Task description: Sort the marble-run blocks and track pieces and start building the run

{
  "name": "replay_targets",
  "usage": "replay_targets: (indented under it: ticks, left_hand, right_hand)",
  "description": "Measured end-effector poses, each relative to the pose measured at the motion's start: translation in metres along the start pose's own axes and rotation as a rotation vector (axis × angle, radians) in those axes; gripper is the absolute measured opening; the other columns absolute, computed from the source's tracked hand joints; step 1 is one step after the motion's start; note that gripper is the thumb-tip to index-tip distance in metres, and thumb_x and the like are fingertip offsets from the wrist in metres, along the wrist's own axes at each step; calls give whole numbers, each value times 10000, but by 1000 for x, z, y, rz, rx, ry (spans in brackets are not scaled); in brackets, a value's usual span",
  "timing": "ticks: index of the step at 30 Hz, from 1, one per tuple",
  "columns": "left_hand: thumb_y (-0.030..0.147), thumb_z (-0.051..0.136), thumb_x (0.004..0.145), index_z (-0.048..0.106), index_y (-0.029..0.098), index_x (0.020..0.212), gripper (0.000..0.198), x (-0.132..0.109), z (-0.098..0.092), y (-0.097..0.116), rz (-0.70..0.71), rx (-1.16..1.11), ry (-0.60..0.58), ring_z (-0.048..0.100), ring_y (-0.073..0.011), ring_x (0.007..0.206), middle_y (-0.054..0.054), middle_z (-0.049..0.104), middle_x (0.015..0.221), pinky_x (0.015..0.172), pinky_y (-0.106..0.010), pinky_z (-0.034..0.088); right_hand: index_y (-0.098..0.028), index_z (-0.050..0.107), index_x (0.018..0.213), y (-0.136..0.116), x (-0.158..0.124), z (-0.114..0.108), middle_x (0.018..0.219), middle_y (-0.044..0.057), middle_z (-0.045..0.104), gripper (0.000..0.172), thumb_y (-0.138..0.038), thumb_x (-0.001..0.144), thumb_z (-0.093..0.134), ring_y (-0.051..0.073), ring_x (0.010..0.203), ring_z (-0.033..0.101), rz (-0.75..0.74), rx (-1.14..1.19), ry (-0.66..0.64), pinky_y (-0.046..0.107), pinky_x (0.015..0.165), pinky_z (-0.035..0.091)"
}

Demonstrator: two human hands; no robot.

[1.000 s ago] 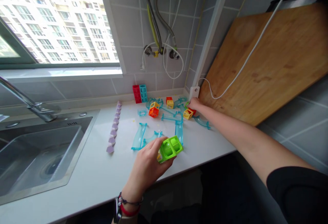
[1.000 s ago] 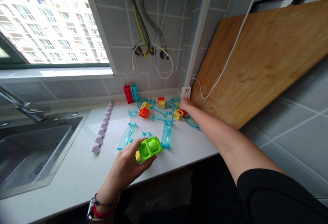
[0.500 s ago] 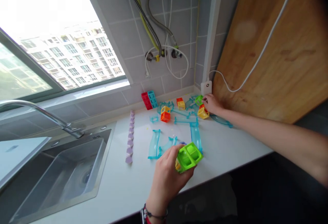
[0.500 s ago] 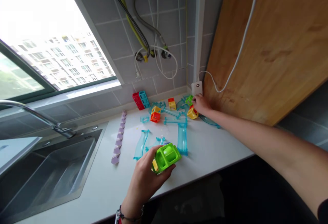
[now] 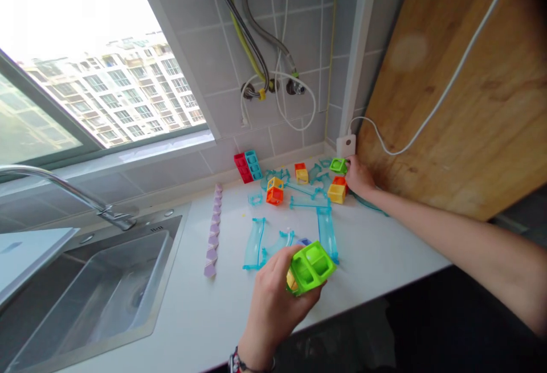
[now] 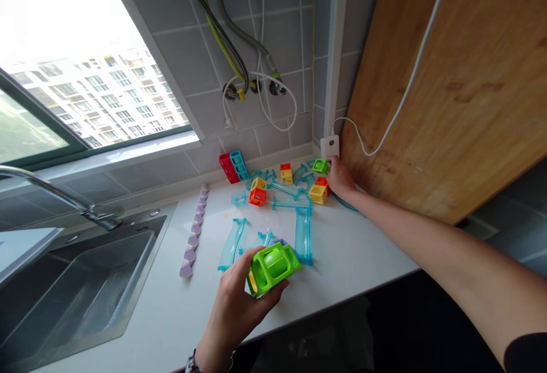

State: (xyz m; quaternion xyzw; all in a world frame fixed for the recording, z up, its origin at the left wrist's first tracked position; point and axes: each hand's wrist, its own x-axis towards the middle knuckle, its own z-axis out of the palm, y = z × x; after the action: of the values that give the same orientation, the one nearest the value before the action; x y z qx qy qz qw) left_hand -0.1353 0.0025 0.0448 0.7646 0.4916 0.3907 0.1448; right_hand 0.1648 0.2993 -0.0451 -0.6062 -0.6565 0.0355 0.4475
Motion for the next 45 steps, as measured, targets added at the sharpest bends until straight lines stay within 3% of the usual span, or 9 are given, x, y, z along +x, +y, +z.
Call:
replay_targets:
  ticks: [6,11,15,18,22,25,30,39,45]
  left_hand:
    - [326,830,781,603,228,1216,501,-2,2,-5,-165,-109,139,753,-245,882,-75,765,1039,779,-337,610]
    - [342,838,779,609,203,1217,514,9,9,-6,-377,-416,313,762,-247,904,-85,758,1063,797,-338,634]
    - [346,847,776,603,197,1223,530,17,16,-10,-491,-561,369,765,-230,846,-64,762,1011,758,-330,648]
    - [364,857,764,625,195,1216,535,21,19,-18,-567,-594,439,761,-225,868,-58,762,1024,771,-327,651]
    - [395,836,787,634,205,1223,517,25,22,-29,-649,-637,513,745,-220,886,-60,733,1077,696,-313,659]
    - [423,812,808,619,217,1249,523,31,22,-33,-724,-693,547,736,-204,859,-69,713,1122,593,-267,641]
    - [438,802,814,616,210,1243,521,41,25,-35,-787,-733,556,747,-206,827,-82,712,1139,568,-262,632]
    - [363,829,811,616,207,1283,541,31,31,-47,-690,-639,508,751,-250,1010,-74,739,1133,874,-380,640]
    - [369,820,815,623,189,1267,525,23,29,-52,-674,-595,461,748,-243,995,-85,745,1142,869,-365,630]
  right_hand:
    - [-209,542,1041,-14,11,-9,1006,142,693,158,-273,924,456,294,920,656,124,174,89,438,819,520]
    - [-244,488,1015,-64,-5,-18,857,38,685,149,-337,905,453,199,668,674,244,532,58,350,618,570]
    - [-255,503,978,-123,-55,-40,833,-26,670,253,-386,826,657,156,614,678,371,1167,-171,308,577,593]
    - [-261,510,999,-163,-90,-56,876,-26,682,362,-425,800,764,161,634,702,369,1359,-381,312,571,618]
    - [-255,530,1006,-193,-107,-55,1010,9,695,384,-464,815,790,170,658,726,387,1465,-608,340,575,646]
    - [-252,519,1016,-197,-109,-43,1016,12,699,403,-519,839,764,172,667,737,424,1536,-718,341,586,651]
    - [-288,502,1073,-185,-119,-31,1066,7,696,365,-477,879,746,177,725,752,468,1583,-813,315,606,642]
    - [-248,566,991,-173,-123,-22,865,0,723,364,-511,840,767,162,598,689,645,1535,-719,275,512,578]
    - [-231,610,953,-176,-122,-23,907,17,729,389,-465,749,845,187,705,706,685,1566,-677,289,535,599]
